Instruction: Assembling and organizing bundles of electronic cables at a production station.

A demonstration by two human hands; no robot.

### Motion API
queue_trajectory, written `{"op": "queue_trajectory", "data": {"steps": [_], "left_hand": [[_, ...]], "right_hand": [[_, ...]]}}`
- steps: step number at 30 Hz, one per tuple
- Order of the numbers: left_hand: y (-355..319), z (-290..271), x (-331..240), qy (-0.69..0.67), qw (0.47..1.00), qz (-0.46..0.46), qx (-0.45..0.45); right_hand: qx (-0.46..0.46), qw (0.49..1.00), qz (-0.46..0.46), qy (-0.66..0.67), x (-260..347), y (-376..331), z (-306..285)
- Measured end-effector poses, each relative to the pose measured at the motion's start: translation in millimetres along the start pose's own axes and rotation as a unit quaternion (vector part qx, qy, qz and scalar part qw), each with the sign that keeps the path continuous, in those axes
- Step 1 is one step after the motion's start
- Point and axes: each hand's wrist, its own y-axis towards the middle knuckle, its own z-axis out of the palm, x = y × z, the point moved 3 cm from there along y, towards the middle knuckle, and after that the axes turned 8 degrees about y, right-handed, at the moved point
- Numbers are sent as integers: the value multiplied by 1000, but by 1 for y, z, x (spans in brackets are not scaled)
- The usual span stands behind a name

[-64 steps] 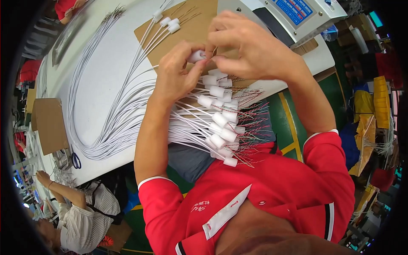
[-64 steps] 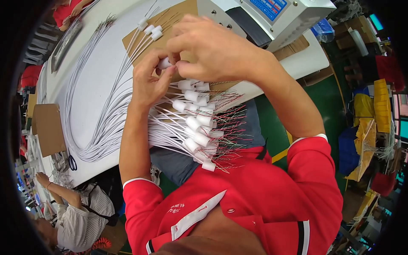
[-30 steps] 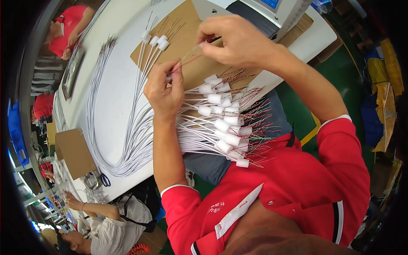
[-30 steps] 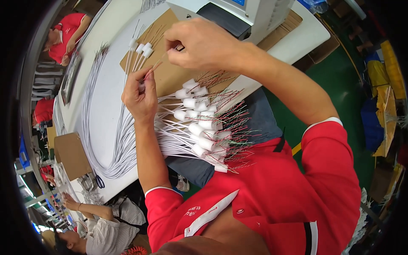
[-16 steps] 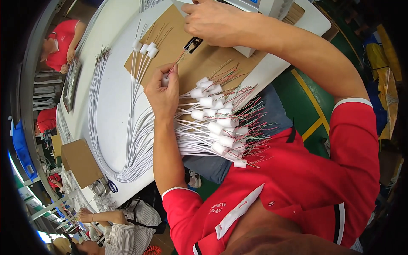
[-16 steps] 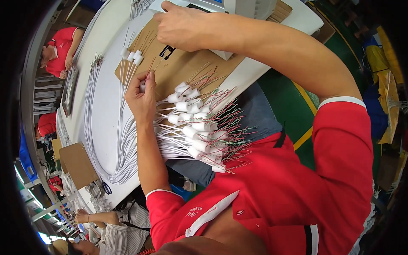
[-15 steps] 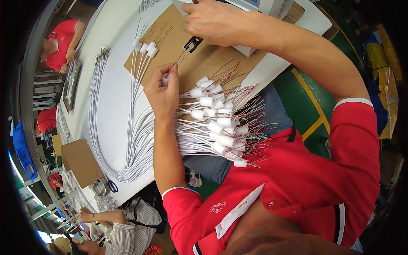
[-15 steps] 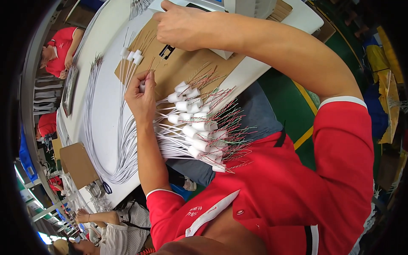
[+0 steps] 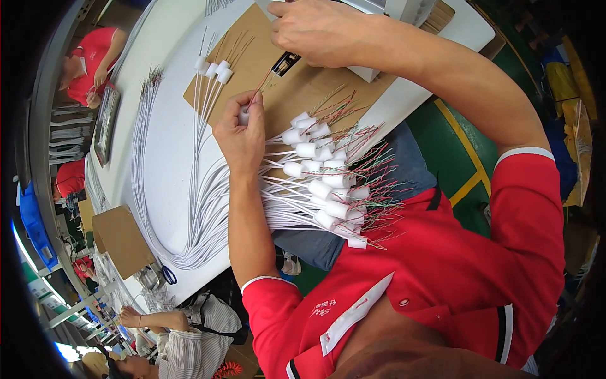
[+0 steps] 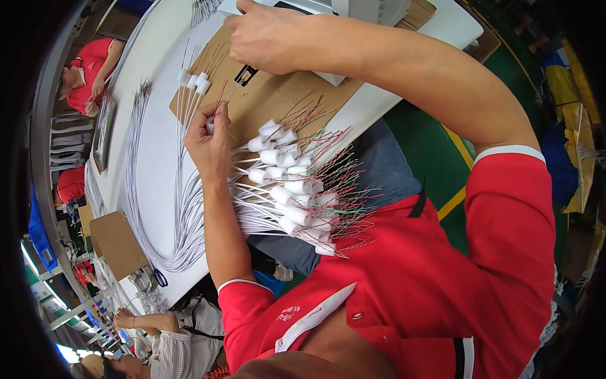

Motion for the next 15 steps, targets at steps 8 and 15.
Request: {"op": "queue_trajectory", "data": {"steps": [8, 15], "left_hand": [[4, 5, 2, -15, 1000, -8, 7], [4, 3, 2, -13, 1000, -17, 16]], "right_hand": [[-2, 999, -3, 36, -3, -2, -2], [39, 988, 70, 130, -4, 2, -14]]}}
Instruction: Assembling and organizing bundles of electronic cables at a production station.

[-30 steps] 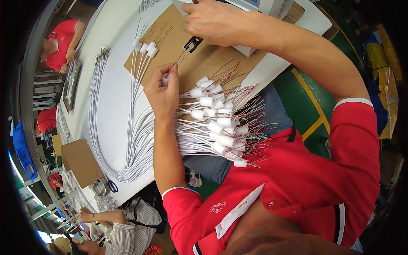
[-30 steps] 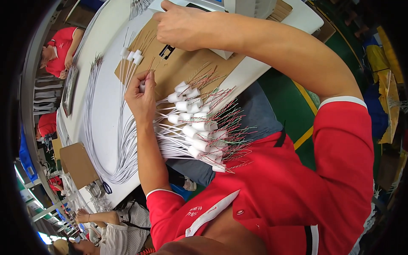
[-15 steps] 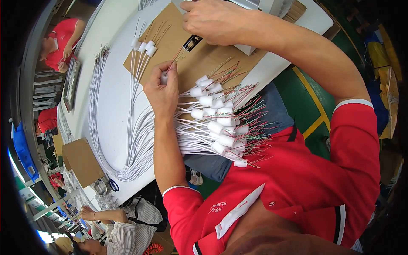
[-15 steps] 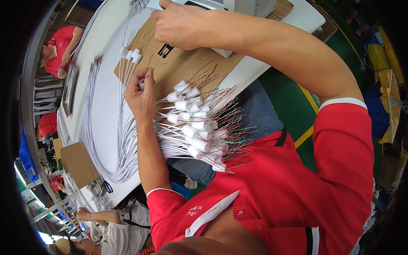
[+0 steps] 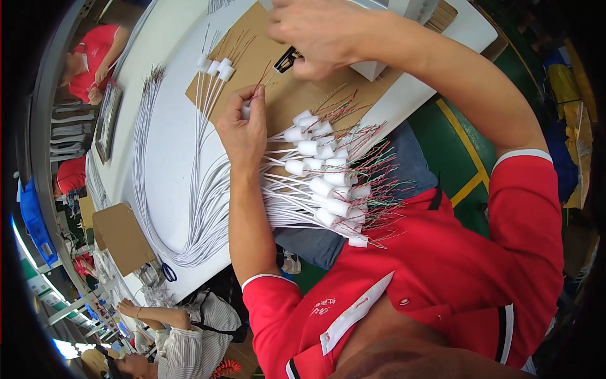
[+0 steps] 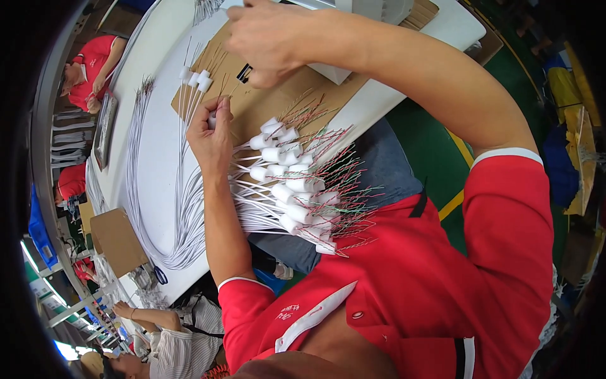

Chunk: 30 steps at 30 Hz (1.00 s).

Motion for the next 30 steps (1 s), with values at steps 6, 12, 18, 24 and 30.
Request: {"op": "queue_trajectory", "data": {"steps": [6, 12, 18, 24, 30], "left_hand": [[-1, -2, -6, 9, 1000, -2, 9], [0, -1, -4, 9, 1000, 6, 8], [1, 2, -4, 31, 999, 7, 13], [4, 1, -4, 13, 999, -13, 36], [6, 2, -11, -102, 994, 7, 29]], "right_hand": [[-122, 990, 32, 70, -8, 1, 8], [-117, 989, 48, 81, -11, 2, 12], [-96, 991, 56, 73, -8, 4, 8], [-67, 994, 61, 64, -7, 3, 4], [-55, 995, 63, 60, -4, 2, 1]]}}
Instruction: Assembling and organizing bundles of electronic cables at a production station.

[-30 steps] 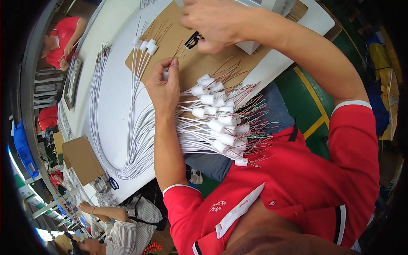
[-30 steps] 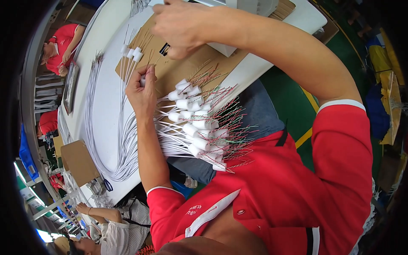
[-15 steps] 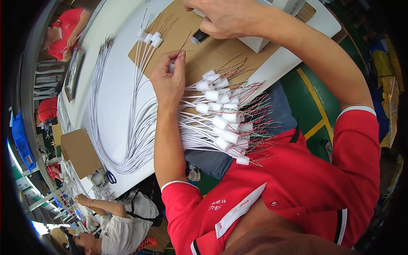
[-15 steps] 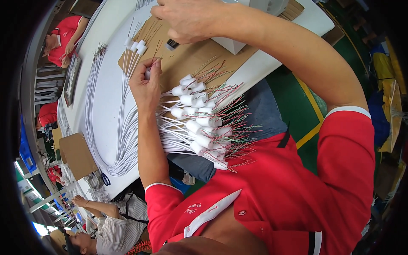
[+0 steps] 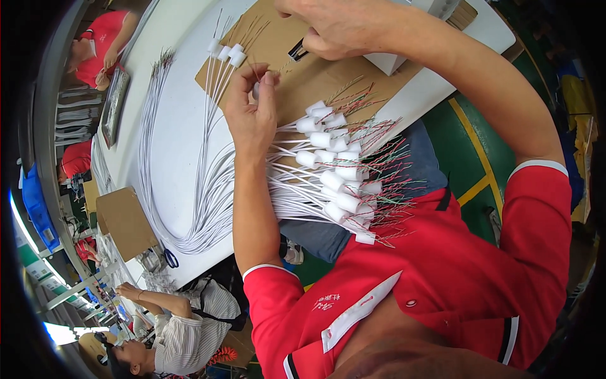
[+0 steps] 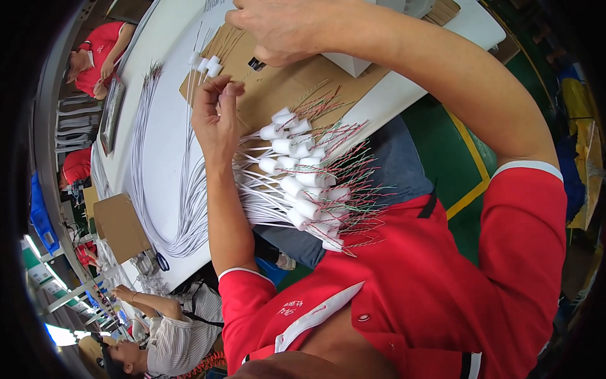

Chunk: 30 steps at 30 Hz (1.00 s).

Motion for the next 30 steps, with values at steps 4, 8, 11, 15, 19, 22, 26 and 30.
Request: {"op": "queue_trajectory", "data": {"steps": [4, 8, 11, 15, 19, 22, 26, 30], "left_hand": [[4, -4, -10, 172, 971, 166, -5], [6, -4, 2, -23, 999, 19, 29], [14, -6, 14, -240, 961, -100, 94], [14, -5, 16, -312, 938, -115, 102], [9, -4, 9, -165, 984, -40, 56], [8, -5, 7, -141, 989, -5, 45], [5, -4, 5, -85, 995, 29, 35], [4, -2, 1, -22, 996, 90, 10]], "right_hand": [[43, 999, 1, -8, 1, 1, -2], [33, 999, -11, 3, -2, 2, 5], [47, 999, -23, 8, 0, 3, 1], [113, 992, -26, -49, 6, -1, -7], [103, 983, -70, -135, 6, 0, 2], [112, 978, -77, -159, 9, -3, -1], [99, 976, -87, -175, 8, -6, 2], [92, 978, -99, -160, 7, -5, 3]]}}
